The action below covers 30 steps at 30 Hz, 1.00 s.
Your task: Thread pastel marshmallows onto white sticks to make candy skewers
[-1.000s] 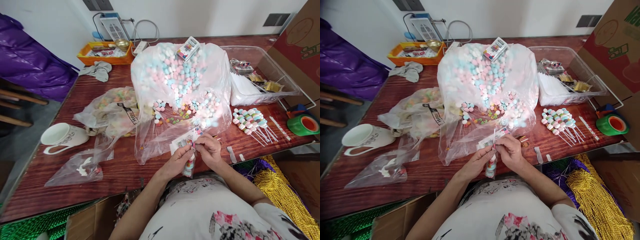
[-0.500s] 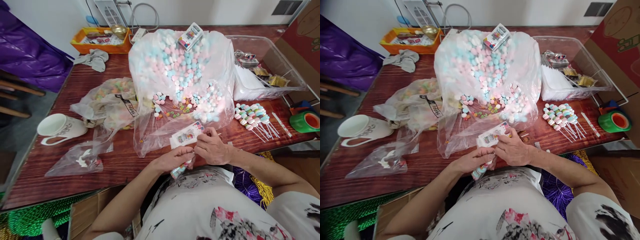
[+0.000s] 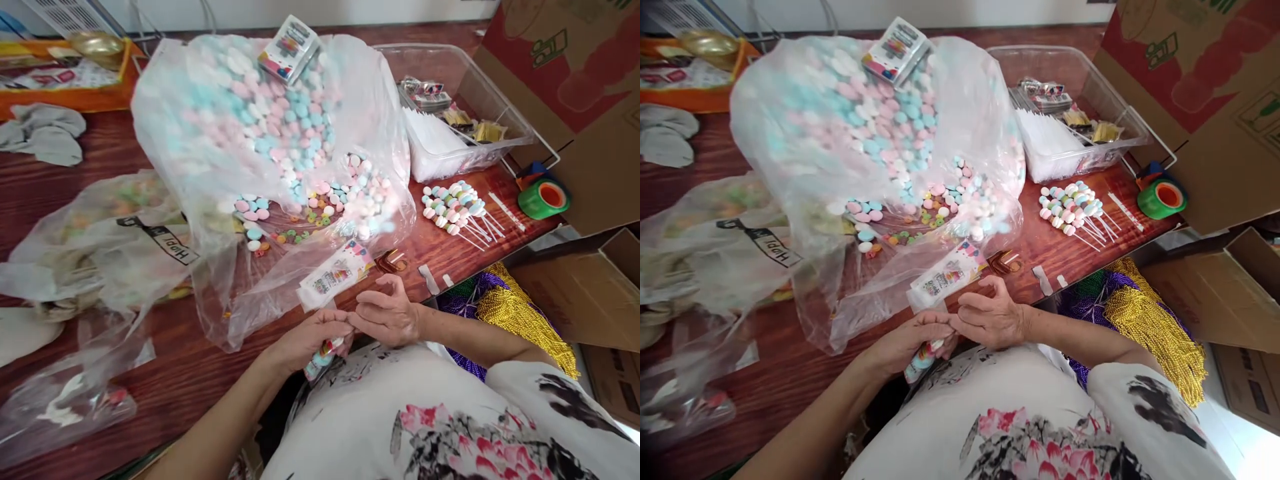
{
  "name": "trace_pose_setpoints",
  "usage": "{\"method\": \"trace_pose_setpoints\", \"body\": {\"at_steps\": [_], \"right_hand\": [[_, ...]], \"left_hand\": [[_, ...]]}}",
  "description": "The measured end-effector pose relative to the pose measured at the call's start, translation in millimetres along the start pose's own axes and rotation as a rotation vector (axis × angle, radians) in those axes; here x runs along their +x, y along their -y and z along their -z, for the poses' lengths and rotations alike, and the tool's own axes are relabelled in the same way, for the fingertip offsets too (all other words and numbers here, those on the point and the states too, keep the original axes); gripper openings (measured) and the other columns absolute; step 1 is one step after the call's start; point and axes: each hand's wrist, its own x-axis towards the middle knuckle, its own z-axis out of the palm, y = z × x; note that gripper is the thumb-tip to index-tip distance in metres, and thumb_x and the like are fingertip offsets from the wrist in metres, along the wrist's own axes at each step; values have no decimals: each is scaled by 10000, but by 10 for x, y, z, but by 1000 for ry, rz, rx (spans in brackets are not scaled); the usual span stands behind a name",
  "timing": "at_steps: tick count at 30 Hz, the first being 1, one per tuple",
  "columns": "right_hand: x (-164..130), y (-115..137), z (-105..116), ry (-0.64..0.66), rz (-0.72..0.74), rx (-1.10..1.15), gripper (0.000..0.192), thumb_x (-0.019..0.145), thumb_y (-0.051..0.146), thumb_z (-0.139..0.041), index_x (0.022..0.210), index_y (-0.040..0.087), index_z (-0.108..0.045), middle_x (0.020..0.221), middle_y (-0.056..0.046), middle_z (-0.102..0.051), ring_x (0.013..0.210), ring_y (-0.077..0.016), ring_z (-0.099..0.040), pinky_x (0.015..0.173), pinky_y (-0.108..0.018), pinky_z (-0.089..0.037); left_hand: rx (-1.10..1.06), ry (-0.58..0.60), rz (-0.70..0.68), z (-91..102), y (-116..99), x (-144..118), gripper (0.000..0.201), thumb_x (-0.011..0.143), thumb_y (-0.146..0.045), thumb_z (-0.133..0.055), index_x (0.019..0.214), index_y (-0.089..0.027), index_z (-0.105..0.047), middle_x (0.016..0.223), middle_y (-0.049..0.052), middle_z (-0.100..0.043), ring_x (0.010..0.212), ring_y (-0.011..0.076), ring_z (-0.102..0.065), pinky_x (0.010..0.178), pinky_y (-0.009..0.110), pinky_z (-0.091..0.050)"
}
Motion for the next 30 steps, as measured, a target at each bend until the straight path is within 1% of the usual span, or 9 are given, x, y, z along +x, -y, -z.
{"method": "trace_pose_setpoints", "body": {"at_steps": [3,6,9,12,16,18,22,25,30], "right_hand": [[-30,-42,-64,85,-15,52,241,953,183,-432,900,214,-664,795,-11,-694,947,-186,-535,937,-477,-214],[-29,-15,-120,149,-209,131,224,916,191,-487,745,172,-630,707,-14,-667,819,-167,-508,839,-433,-242],[-38,59,-122,146,-425,289,207,919,243,-542,758,172,-651,739,-18,-690,792,-154,-515,773,-380,-252],[-82,61,-48,40,-568,403,194,930,251,-560,785,191,-674,769,-11,-708,832,-153,-549,788,-358,-284],[-225,-208,98,-245,-753,332,156,939,249,-545,899,208,-689,874,-22,-728,897,-164,-575,834,-339,-345],[-293,-402,146,-264,-842,197,147,928,249,-561,890,220,-700,885,-19,-731,923,-177,-574,834,-343,-333],[-298,-656,150,-59,-853,-22,190,922,246,-559,818,223,-716,864,-34,-725,930,-192,-550,816,-361,-269],[-215,-700,121,67,-796,-111,221,934,234,-517,827,207,-708,841,-53,-708,895,-193,-526,803,-370,-245],[-84,-701,99,221,-749,-208,203,908,156,-466,830,151,-653,871,-96,-684,856,-205,-514,799,-385,-257]], "left_hand": [[205,-12,1,-39,25,-2,356,880,-462,-483,706,-159,-554,622,-3,-539,568,113,-462,578,242,-395],[694,-219,-125,-134,93,-1,346,949,-398,-413,803,-157,-614,731,23,-615,646,131,-507,623,250,-408],[1145,-453,-317,-257,172,18,286,961,-279,-405,917,-158,-661,835,68,-659,753,171,-566,686,283,-435],[1340,-574,-448,-318,205,58,265,956,-204,-409,888,-158,-661,784,66,-637,736,170,-565,668,277,-432],[1228,-630,-508,-272,178,105,253,967,-202,-420,854,-162,-643,739,39,-618,689,139,-552,651,252,-428],[1128,-649,-525,-242,167,119,255,968,-216,-430,825,-165,-635,716,28,-608,667,129,-544,642,243,-430],[982,-693,-559,-223,180,121,215,958,-222,-465,850,-166,-641,741,27,-630,674,124,-557,665,246,-455],[937,-738,-591,-214,206,90,159,944,-191,-499,898,-157,-648,797,36,-656,710,123,-582,704,249,-474],[913,-782,-657,-198,264,40,123,916,-157,-538,927,-151,-661,753,23,-642,681,119,-584,680,241,-479]]}}
